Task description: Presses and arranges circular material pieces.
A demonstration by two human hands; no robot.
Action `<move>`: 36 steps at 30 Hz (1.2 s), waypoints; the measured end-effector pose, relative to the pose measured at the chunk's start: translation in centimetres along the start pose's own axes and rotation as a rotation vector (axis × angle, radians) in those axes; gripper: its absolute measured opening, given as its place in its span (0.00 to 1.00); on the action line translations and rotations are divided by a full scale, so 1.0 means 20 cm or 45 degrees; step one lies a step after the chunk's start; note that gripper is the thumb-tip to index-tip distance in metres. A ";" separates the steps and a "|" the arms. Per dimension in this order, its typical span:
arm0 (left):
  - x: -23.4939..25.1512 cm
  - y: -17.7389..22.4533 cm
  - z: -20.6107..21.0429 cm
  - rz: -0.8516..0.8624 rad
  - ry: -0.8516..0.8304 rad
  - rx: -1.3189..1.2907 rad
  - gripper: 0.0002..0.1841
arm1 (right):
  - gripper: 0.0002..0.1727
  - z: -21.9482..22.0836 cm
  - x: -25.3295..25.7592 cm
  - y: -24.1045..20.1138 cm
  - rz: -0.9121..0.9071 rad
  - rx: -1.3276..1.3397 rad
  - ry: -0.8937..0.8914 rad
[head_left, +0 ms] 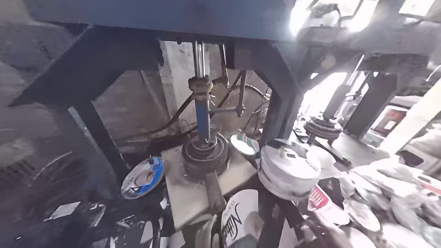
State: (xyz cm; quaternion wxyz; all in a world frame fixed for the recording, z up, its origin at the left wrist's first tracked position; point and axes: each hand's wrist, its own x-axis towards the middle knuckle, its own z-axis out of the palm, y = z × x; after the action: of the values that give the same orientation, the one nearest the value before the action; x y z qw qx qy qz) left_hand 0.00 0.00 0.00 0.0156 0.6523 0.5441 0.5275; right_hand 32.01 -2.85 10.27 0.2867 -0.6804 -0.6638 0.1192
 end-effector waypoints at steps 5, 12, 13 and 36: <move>-0.07 0.11 -0.05 -0.232 -0.269 -0.364 0.28 | 0.27 0.24 -0.05 0.03 -0.107 0.368 -0.144; -0.11 0.22 0.17 -0.294 -0.033 -0.764 0.29 | 0.31 0.50 -0.05 -0.11 0.024 0.577 0.226; -0.10 0.22 0.19 -0.294 0.013 -0.779 0.29 | 0.30 0.51 -0.04 -0.12 0.103 0.599 0.294; 0.00 0.22 -0.05 -0.282 0.177 -0.459 0.35 | 0.26 0.47 0.22 -0.26 -0.066 -0.309 0.566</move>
State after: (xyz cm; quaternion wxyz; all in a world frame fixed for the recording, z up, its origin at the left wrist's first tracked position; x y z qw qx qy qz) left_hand 2.24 -2.26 3.08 0.1522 0.5373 0.5089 0.6551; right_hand 22.90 3.36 6.45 0.3448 -0.7021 -0.6111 -0.1211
